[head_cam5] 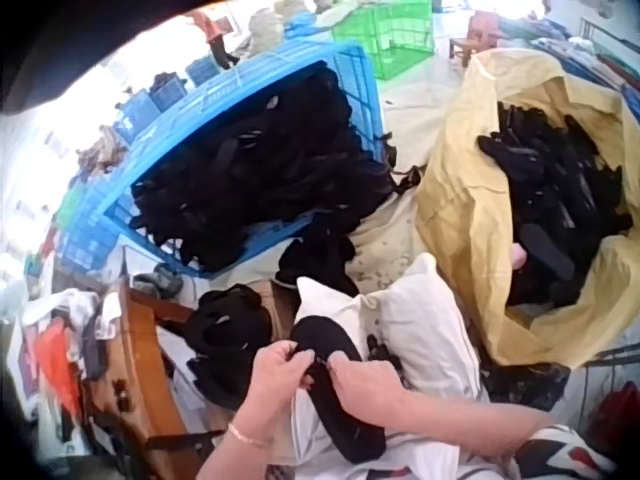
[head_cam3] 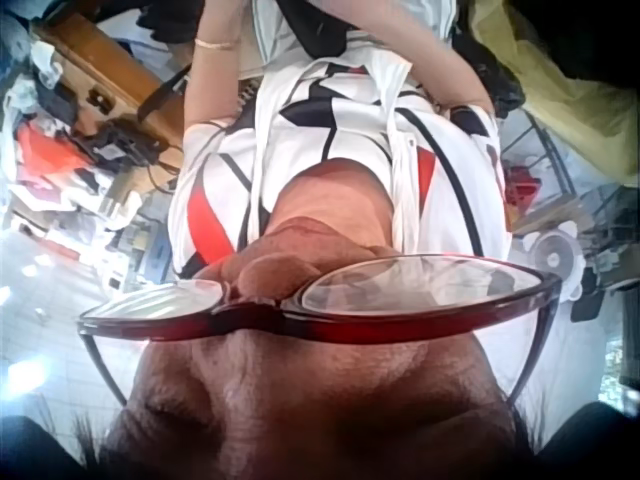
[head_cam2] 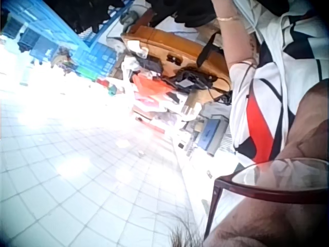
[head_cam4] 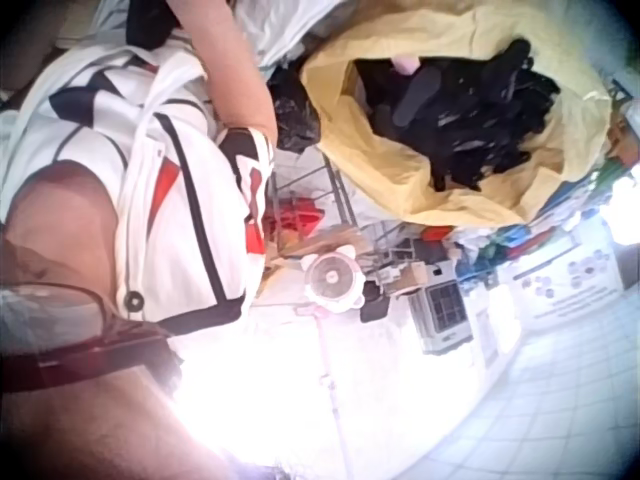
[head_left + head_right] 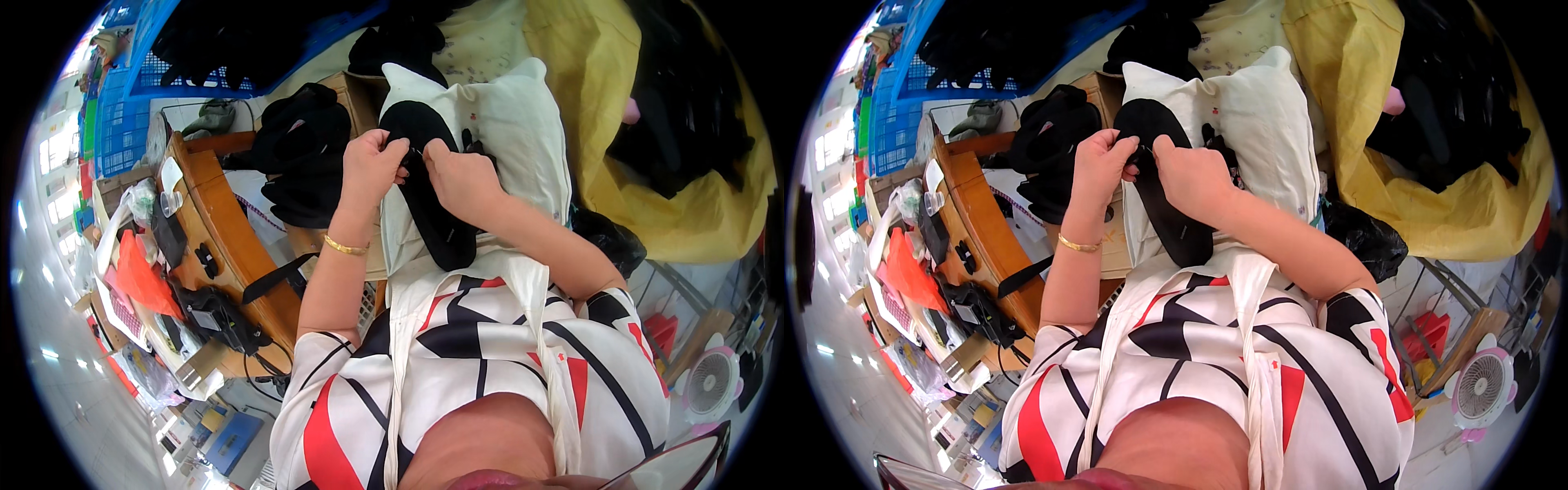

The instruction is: The person sits on the floor and sews a small red tag onto the heel of a black slip-on shoe using a needle and thread. They repeatedly pull the thread through the fabric to secure the tag, handling the shoe and thread with both hands.

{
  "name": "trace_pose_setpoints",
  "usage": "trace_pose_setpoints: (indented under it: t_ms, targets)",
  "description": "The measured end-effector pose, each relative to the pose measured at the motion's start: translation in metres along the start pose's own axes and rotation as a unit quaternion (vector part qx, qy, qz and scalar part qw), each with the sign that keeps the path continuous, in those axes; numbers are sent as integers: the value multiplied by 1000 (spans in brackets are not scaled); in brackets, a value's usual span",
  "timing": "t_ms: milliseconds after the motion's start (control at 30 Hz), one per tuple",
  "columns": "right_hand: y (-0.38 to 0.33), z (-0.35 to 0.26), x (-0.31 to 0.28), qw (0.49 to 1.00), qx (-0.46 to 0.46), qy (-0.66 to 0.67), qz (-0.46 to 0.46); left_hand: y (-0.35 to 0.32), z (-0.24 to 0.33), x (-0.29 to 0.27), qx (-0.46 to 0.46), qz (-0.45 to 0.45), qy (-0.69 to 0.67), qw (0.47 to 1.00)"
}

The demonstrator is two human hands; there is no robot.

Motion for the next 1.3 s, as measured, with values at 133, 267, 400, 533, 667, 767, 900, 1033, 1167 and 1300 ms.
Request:
trace_pose_setpoints:
  t_ms: [133,267,400,533,667,767,900,1033,1167,1300]
  targets:
    - [-2,-10,2,998,-48,-26,43,3,-1,2,-40,-64,-33,997]
    - [1,-11,2,995,-66,-61,37,0,2,3,-50,-75,-27,996]
    - [2,-10,-1,996,-52,-72,-12,-1,-1,4,-58,-77,-47,994]
    - [2,-5,-5,997,-45,-61,-22,-1,-1,6,-52,-82,-48,994]
    - [4,-2,-8,998,-44,-33,-20,-2,1,7,-48,-90,-45,994]
    - [7,0,-8,999,-36,-12,-34,0,1,8,-44,-95,-45,993]
    - [7,-1,-10,999,-37,11,-9,-1,0,8,-49,-106,-46,992]
    - [2,-4,-5,997,-64,-13,45,0,1,10,-55,-118,-37,991]
    - [3,-8,-4,996,-60,-27,61,2,-5,11,-64,-132,-66,987]
    - [4,-9,-7,996,-52,-10,70,0,-4,12,-69,-137,-82,985]
Point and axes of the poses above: each hand's wrist, its own y-axis towards the middle knuckle, its own x-axis out of the palm, z = x × y, the point moved 9 cm from there along y, towards the middle knuckle, and after that the axes turned 10 degrees about -x, right-handed, at the moved point
